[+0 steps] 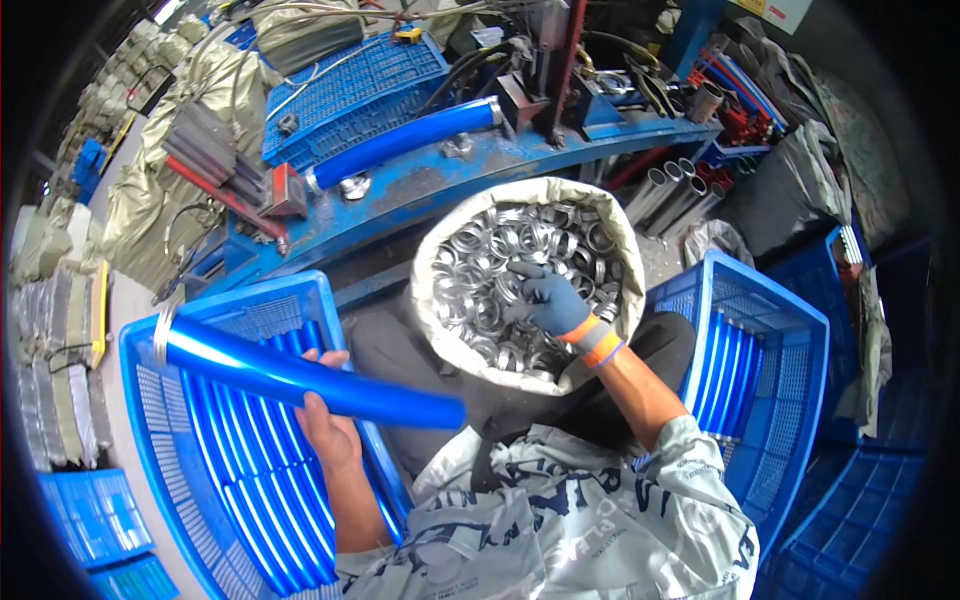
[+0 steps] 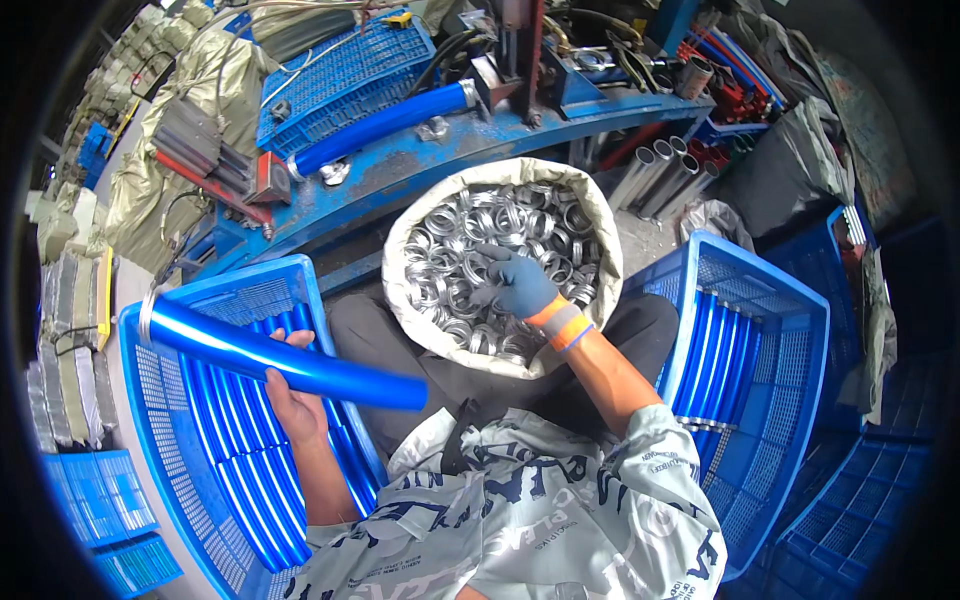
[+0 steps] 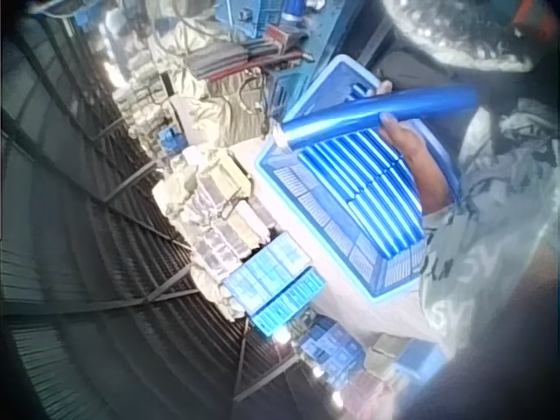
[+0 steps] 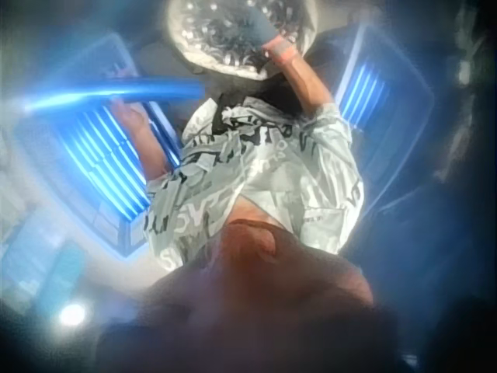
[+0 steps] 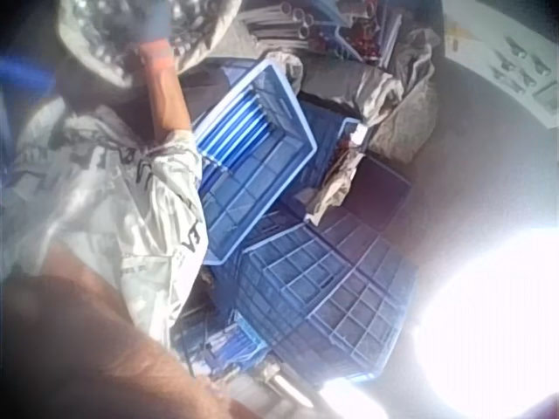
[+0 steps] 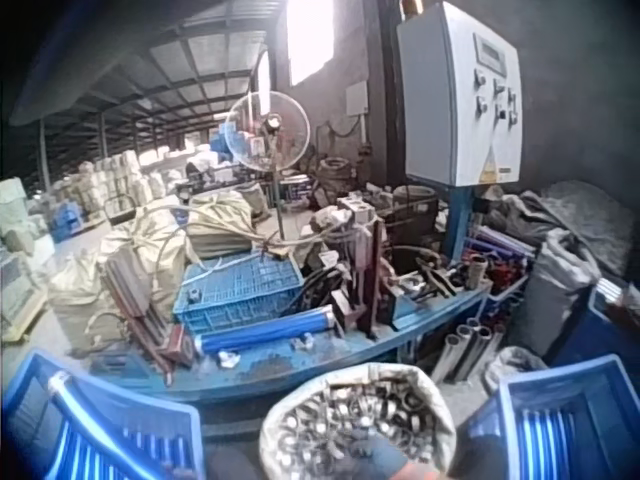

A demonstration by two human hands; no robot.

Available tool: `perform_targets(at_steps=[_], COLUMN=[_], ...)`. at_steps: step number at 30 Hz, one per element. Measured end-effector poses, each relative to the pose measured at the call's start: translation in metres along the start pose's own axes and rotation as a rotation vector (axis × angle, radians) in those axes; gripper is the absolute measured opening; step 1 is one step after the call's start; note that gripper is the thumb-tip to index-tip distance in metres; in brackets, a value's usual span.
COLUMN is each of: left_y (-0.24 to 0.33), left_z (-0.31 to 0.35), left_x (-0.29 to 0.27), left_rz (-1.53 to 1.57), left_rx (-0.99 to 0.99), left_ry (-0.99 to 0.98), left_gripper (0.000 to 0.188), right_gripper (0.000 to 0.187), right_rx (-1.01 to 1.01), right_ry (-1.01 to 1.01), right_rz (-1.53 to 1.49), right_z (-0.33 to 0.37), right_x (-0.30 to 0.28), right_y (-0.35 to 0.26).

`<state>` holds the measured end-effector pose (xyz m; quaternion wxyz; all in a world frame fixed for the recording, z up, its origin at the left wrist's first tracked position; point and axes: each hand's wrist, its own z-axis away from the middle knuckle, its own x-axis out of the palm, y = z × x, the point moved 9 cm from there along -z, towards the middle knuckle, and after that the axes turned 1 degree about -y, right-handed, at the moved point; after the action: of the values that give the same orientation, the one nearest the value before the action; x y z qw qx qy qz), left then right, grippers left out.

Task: The recorder is assembling metal rings onto blue pipes and placing them into a blue plastic crate.

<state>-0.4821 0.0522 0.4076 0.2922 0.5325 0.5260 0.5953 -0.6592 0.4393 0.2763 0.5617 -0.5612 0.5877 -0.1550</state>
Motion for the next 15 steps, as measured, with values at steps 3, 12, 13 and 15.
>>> perform_targets(at_steps=[3,12,13,15], left_y=[-0.024,-0.052,-0.052,-0.053], left_z=[0.008,0.012,0.014,0.016], left_x=[0.005,0.058,0.061,0.064], left_rz=[0.164,0.358,0.319,0.283], left_rx=[-0.043,-0.125,-0.126,-0.125], left_ry=[0.157,0.167,0.165,0.162], left_gripper=[0.076,0.066,0.064,0.062], right_gripper=[0.048,0.105,0.109,0.119], right_rx=[-0.005,0.039,0.112,0.228], right_ry=[-0.010,-0.094,-0.025,0.061], right_rz=[-0.166,-0.178,-0.505,-1.077], right_z=[0.007,0.025,0.029,0.036], right_x=[-0.020,-0.057,-0.054,-0.039], right_y=[-0.067,-0.138,-0.129,-0.113])
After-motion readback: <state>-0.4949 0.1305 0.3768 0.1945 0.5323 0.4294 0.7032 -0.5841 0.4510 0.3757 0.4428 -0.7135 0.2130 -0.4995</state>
